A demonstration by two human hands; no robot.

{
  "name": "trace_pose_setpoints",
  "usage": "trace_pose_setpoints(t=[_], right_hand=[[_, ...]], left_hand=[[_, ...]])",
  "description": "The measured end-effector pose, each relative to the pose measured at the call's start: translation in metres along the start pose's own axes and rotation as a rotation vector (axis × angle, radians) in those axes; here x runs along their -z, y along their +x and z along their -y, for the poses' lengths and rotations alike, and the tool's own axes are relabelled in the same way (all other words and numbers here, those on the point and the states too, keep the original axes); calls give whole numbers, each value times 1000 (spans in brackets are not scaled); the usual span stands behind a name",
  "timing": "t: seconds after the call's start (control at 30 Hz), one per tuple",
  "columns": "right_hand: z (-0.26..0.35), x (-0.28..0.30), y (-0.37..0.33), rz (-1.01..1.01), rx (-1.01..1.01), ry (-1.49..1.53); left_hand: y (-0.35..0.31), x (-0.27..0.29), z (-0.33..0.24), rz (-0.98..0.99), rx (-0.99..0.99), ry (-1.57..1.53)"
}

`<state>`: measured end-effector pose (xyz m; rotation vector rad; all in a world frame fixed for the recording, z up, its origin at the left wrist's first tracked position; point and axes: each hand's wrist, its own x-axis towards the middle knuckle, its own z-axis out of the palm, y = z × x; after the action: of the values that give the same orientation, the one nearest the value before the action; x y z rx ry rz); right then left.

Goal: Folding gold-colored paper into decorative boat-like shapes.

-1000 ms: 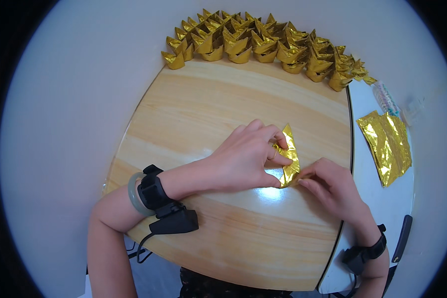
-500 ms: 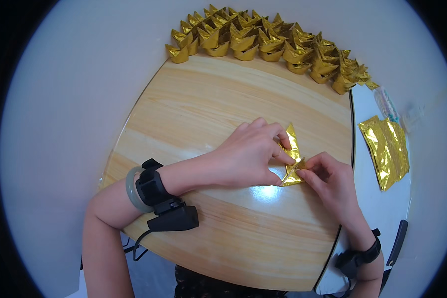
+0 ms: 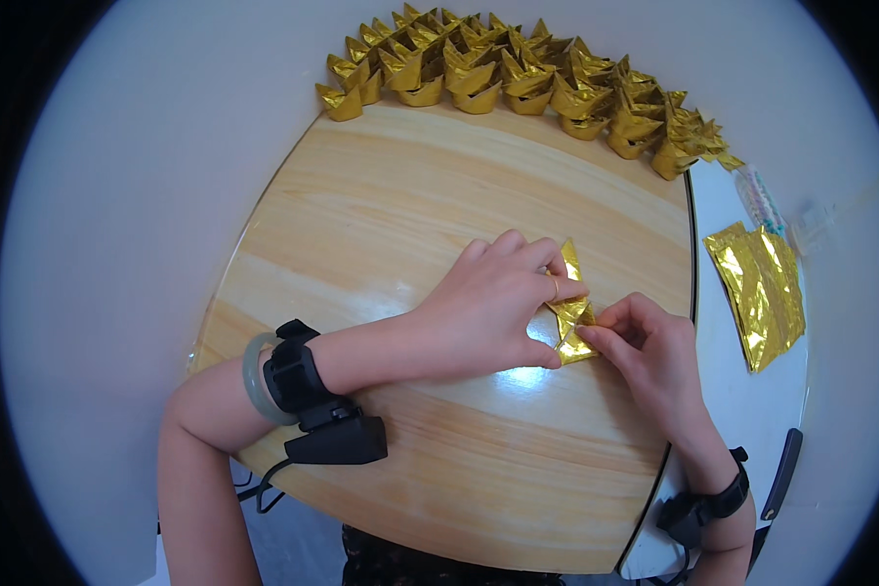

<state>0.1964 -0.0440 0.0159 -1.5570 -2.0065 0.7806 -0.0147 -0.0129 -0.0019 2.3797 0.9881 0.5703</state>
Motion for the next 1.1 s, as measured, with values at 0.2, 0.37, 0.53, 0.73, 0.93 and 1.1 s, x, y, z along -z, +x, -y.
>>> trace_pose_setpoints(t=[0.2,0.37,0.53,0.73,0.93,1.1], right_hand=[[1,-3,1,-21,7,-10],[-1,-2,3,-37,28,-32],[-4,-1,3,-37,5,43],[-11,2,-5,-144,476,-131],[-5,6,-12,-58,643,-333],[-6,22,-7,136,642,-470]], left_hand=[[1,3,-2,1,8,-40],[1,-1,6,-14,-118,7],[3,3,5,32,-86,-7],[1,2,7,34,-117,27],[2,0,8,10,-149,21],[3,2,10,3,-129,106]])
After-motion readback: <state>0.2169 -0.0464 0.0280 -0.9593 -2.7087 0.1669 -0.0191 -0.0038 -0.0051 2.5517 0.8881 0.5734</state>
